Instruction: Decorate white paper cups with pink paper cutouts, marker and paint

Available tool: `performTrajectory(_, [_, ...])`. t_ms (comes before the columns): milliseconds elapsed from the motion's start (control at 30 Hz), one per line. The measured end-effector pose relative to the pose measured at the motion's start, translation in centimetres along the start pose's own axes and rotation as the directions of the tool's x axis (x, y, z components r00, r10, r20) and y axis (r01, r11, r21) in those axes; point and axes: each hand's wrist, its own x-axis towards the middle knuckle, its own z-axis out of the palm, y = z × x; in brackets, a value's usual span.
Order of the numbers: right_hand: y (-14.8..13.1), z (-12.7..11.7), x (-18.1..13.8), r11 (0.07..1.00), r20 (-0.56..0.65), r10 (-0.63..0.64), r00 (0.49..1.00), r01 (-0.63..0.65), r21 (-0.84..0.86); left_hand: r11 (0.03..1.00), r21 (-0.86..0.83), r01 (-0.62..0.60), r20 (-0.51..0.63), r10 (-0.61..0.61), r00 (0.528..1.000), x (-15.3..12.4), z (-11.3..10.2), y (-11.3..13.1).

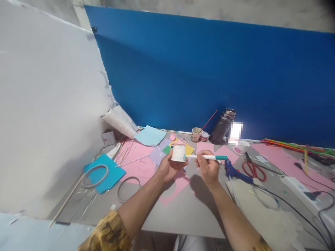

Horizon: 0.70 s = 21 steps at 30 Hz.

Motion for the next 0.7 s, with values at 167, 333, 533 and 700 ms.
performTrajectory(167, [0.1,0.3,-0.2,0.995,0.098,0.082,0.992,-0.088,0.054,0.999,-0.030,-0.017,-0.037,0.016,0.999,0.1,-0.1,0.1])
performTrajectory(333, [1.3,0.3,1.0,0.894,-0.088,0.287,0.954,-0.233,0.383,0.999,-0.045,0.022,-0.015,-0.023,1.000,0.1,-0.3,0.4])
performTrajectory(533, [2.4,0.7,1.7,0.848,-0.151,0.390,0.908,-0.291,0.443,1.000,-0.022,-0.011,-0.028,0.011,1.000,-0.1,-0.4,0.9])
performTrajectory(700, [2.8,1.1,0.2,0.970,-0.193,0.243,0.951,-0.232,0.075,1.000,-0.016,-0.010,-0.014,0.010,1.000,0.0,-0.4,1.1])
